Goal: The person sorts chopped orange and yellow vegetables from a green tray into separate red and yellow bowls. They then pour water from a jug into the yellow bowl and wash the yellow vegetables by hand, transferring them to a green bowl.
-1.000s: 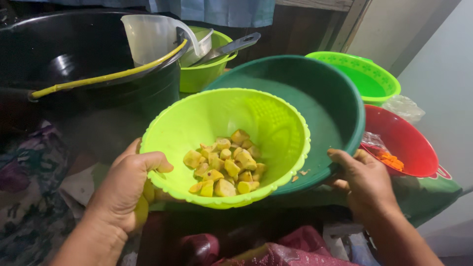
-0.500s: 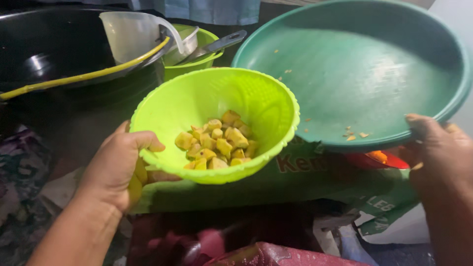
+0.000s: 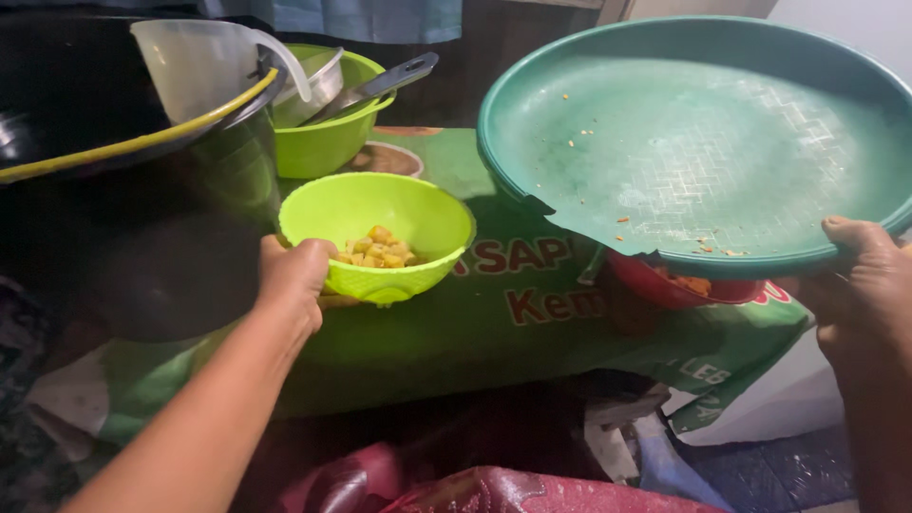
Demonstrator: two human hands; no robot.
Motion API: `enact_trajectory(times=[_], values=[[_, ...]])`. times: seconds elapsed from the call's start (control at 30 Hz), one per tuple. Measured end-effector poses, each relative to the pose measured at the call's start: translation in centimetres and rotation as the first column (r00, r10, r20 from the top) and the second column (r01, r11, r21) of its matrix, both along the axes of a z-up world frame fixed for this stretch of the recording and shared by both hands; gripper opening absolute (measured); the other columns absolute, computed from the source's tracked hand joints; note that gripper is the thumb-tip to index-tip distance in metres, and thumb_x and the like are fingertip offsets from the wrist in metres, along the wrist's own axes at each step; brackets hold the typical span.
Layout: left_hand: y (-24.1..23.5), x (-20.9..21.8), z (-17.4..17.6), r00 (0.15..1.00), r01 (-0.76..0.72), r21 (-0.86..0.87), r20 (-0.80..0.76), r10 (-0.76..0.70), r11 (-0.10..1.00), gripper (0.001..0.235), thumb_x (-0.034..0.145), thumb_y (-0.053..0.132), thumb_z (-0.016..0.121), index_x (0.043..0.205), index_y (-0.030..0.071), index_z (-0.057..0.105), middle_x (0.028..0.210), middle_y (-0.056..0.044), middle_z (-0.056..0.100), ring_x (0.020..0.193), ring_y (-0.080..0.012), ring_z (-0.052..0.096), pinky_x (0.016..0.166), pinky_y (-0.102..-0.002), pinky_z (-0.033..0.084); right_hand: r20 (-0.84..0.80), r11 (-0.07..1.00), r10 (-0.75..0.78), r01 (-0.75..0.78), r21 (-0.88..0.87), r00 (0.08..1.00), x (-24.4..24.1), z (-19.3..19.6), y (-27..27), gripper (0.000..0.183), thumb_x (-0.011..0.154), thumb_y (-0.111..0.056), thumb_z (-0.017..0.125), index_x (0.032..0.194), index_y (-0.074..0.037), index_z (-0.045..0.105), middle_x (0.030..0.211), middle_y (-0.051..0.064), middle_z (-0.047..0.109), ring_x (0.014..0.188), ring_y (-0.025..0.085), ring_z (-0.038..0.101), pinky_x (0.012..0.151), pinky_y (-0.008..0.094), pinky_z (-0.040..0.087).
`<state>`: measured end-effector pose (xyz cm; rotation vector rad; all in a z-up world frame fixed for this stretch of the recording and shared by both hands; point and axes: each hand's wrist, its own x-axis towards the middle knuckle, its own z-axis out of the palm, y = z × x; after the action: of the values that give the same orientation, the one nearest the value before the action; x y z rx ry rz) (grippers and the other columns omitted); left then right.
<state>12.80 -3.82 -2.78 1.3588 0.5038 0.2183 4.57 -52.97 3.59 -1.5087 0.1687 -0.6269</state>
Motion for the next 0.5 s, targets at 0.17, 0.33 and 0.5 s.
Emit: enact_trajectory(times=[0.17, 0.33, 0.5], values=[[-0.3, 3.1, -4.9, 0.998, -0.053, 0.065, 0.030, 0.051, 0.997, 0.053, 0.075, 0.000, 0.060, 0.126, 0.003, 0.045, 0.116, -0.019, 0.061, 0.089, -0.0321, 0.071, 0.060, -0.051, 0.064, 0.050, 0.997, 0.042, -0.038, -0.069, 0.998, -2.1, 1.1, 1.1, 0.049, 0.104, -0.020, 0.051, 0.142, 0.011, 0.048, 0.135, 0.025, 0.062, 0.119, 0.034, 0.069, 0.103, 0.047, 0.053], [0.1, 4.6, -7.5, 0.999, -0.003, 0.164, 0.042, -0.004, 0.986, 0.054, 0.074, -0.002, 0.058, 0.127, -0.002, 0.056, 0.118, -0.020, 0.068, 0.103, -0.0308, 0.069, 0.082, -0.046, 0.056, 0.013, 1.000, -0.011, 0.011, 0.003, 1.000, -2.1, 2.1, 0.8, 0.048, 0.100, -0.022, 0.052, 0.138, 0.008, 0.049, 0.135, 0.021, 0.064, 0.125, 0.031, 0.069, 0.104, 0.046, 0.052], [-0.6, 2.3, -5.3, 0.989, -0.142, 0.584, 0.045, 0.143, 0.799, 0.069, 0.072, 0.009, 0.075, 0.133, -0.002, 0.045, 0.125, -0.023, 0.056, 0.115, -0.0386, 0.058, 0.096, -0.050, 0.049, -0.054, 0.996, -0.022, 0.027, 0.088, 0.998, -1.7, 1.9, -1.4, 0.053, 0.101, -0.025, 0.052, 0.144, 0.006, 0.044, 0.143, 0.019, 0.058, 0.133, 0.029, 0.063, 0.111, 0.044, 0.046]])
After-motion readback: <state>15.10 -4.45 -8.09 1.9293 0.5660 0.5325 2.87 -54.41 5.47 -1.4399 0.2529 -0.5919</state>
